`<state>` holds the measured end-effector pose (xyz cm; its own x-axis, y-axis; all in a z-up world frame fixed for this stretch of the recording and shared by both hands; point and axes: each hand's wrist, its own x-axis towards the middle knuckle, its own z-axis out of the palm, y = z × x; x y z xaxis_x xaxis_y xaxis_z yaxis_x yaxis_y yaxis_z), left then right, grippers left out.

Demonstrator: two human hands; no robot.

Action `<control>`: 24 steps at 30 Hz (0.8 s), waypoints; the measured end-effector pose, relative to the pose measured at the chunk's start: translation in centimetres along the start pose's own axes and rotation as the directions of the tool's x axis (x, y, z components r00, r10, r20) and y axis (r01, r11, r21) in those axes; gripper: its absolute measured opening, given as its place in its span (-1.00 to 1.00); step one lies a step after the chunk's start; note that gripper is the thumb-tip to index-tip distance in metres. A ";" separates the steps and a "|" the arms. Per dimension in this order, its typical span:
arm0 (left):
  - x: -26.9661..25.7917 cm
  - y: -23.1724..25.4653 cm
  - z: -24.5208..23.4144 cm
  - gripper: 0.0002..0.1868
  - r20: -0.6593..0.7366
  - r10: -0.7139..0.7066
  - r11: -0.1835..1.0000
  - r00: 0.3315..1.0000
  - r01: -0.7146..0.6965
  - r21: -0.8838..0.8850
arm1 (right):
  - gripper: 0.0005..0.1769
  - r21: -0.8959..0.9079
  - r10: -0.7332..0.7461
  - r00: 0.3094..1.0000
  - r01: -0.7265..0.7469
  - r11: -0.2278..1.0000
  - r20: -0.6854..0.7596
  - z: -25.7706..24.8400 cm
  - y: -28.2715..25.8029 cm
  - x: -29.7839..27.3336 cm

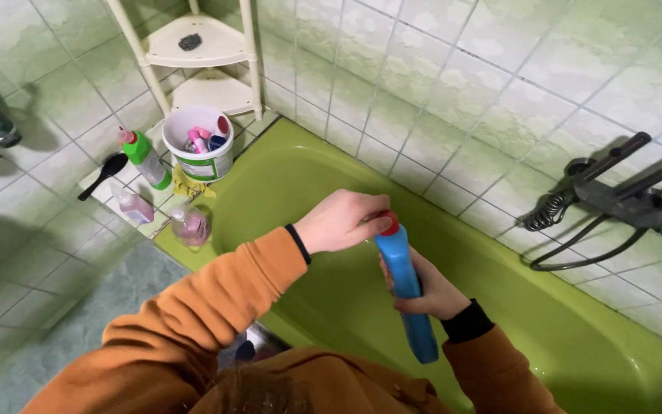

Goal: The person rinses a green bathtub with a handheld shower head, applies liquid from a blue bottle, and then scrubs the surface using a mesh sponge and a small brush.

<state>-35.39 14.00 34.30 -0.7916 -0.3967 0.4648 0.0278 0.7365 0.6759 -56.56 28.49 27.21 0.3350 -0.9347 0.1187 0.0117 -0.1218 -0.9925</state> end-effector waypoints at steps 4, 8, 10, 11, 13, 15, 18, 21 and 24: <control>0.6 -5.1 3.9 -0.56 -0.139 -0.025 0.986 0.990 0.002 -0.169 | -0.01 0.000 0.030 0.999 -0.030 1.000 0.015 -0.5 2.2 -0.9; 0.0 -6.7 7.8 -0.63 0.231 -0.583 0.263 0.779 0.450 -0.854 | 0.34 -0.038 0.137 0.979 -0.144 0.989 -0.152 -0.3 6.2 -1.3; -0.7 -5.7 6.2 -0.44 0.294 -0.629 0.211 0.719 0.523 -0.826 | 0.22 0.056 0.255 0.918 -0.250 0.967 -0.303 -0.9 8.6 -1.3; -1.1 -5.2 5.5 -0.19 0.351 -0.669 0.161 0.655 0.589 -0.792 | 0.10 0.160 0.370 0.821 -0.334 0.929 -0.434 -1.1 9.9 -1.5; -3.0 -3.0 7.1 -0.18 0.410 -0.619 0.240 0.670 0.658 -0.714 | -0.06 0.218 0.424 0.713 -0.367 0.904 -0.558 -1.4 10.1 -1.7; -4.3 -1.2 9.7 -0.06 0.471 -0.570 0.318 0.673 0.709 -0.629 | -0.13 0.280 0.474 0.583 -0.395 0.875 -0.659 -2.5 12.2 -1.8; -5.0 -0.6 14.6 -0.04 0.473 -0.620 0.690 0.626 0.722 -0.051 | -0.13 0.358 0.492 0.427 -0.358 0.862 -0.758 -4.5 15.4 -2.2; -5.5 -2.4 16.7 -0.23 0.343 -0.689 0.666 0.639 0.745 -0.050 | -0.08 0.405 0.545 0.423 -0.378 0.832 -0.724 -3.2 11.8 -1.6; -6.3 -2.3 16.1 -0.22 0.479 -0.617 0.442 0.624 0.779 -0.445 | -0.16 0.550 0.709 0.415 -0.448 0.705 -0.570 -0.9 9.2 -1.8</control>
<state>-40.30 23.58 20.60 -0.8034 -0.4398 -0.4013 -0.3326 -0.2276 0.9152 -57.93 28.79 17.91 -0.3898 -0.6649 -0.6371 0.3760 0.5167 -0.7692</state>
